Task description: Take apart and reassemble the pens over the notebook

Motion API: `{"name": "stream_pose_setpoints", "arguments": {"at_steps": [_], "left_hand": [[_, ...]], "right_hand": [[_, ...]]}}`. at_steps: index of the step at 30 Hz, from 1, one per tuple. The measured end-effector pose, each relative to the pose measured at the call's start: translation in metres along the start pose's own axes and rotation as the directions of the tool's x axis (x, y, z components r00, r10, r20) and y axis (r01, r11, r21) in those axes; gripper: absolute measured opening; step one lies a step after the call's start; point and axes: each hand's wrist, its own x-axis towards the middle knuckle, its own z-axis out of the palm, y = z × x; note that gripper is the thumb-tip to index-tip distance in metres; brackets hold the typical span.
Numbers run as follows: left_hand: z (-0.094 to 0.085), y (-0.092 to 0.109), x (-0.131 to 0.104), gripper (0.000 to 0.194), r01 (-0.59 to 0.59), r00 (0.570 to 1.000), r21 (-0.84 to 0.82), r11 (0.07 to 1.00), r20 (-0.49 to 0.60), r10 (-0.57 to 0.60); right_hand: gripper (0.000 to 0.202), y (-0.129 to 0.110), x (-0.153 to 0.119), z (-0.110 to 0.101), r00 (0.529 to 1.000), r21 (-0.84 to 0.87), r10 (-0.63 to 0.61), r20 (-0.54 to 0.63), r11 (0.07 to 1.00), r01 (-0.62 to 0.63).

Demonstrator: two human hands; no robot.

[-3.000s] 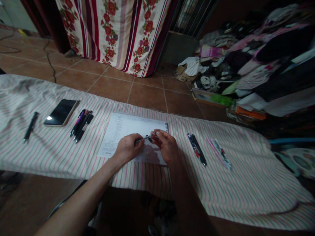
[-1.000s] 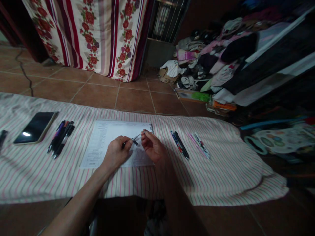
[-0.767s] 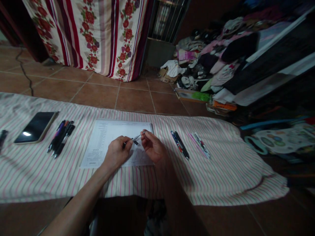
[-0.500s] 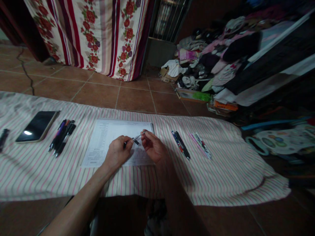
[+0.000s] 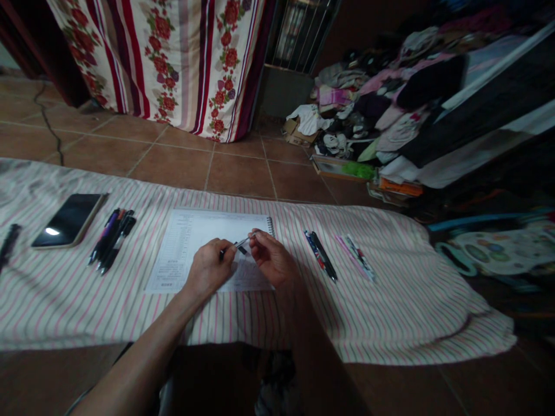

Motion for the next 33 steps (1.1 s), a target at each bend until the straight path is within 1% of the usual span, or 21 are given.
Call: {"name": "stream_pose_setpoints", "arguments": {"at_steps": [4, 8, 15, 20, 24, 33], "left_hand": [[-0.0003, 0.0004, -0.0003, 0.022, 0.007, 1.000, 0.012, 1.000, 0.006, -0.007], [-0.0001, 0.0009, -0.0002, 0.022, 0.007, 1.000, 0.008, 1.000, 0.004, -0.008], [0.0021, -0.0018, 0.0007, 0.022, 0.002, 1.000, -0.013, 1.000, -0.014, -0.003], [0.0019, -0.0014, 0.0010, 0.021, 0.012, 1.000, -0.003, 1.000, -0.014, -0.012], [0.0018, -0.0009, 0.0010, 0.022, 0.034, 0.999, 0.003, 0.999, 0.008, -0.034], [0.0014, -0.0020, 0.0005, 0.022, 0.030, 1.000, 0.037, 0.999, -0.009, -0.030]], "right_hand": [[0.013, 0.0005, -0.0003, 0.0003, 1.000, -0.017, -0.006, 0.003, 1.000, 0.006], [0.016, 0.0007, -0.0006, 0.0003, 1.000, -0.020, -0.016, 0.022, 1.000, 0.017], [0.013, 0.0009, -0.0014, 0.0015, 1.000, -0.052, -0.029, 0.010, 0.998, 0.030], [0.016, 0.0020, -0.0016, 0.0013, 0.999, -0.071, -0.040, 0.008, 0.997, 0.041], [0.018, 0.0027, -0.0013, 0.0012, 0.999, -0.085, -0.048, 0.009, 0.995, 0.049], [0.025, 0.0050, -0.0017, 0.0017, 0.997, -0.207, -0.082, 0.006, 0.975, 0.081]]}}
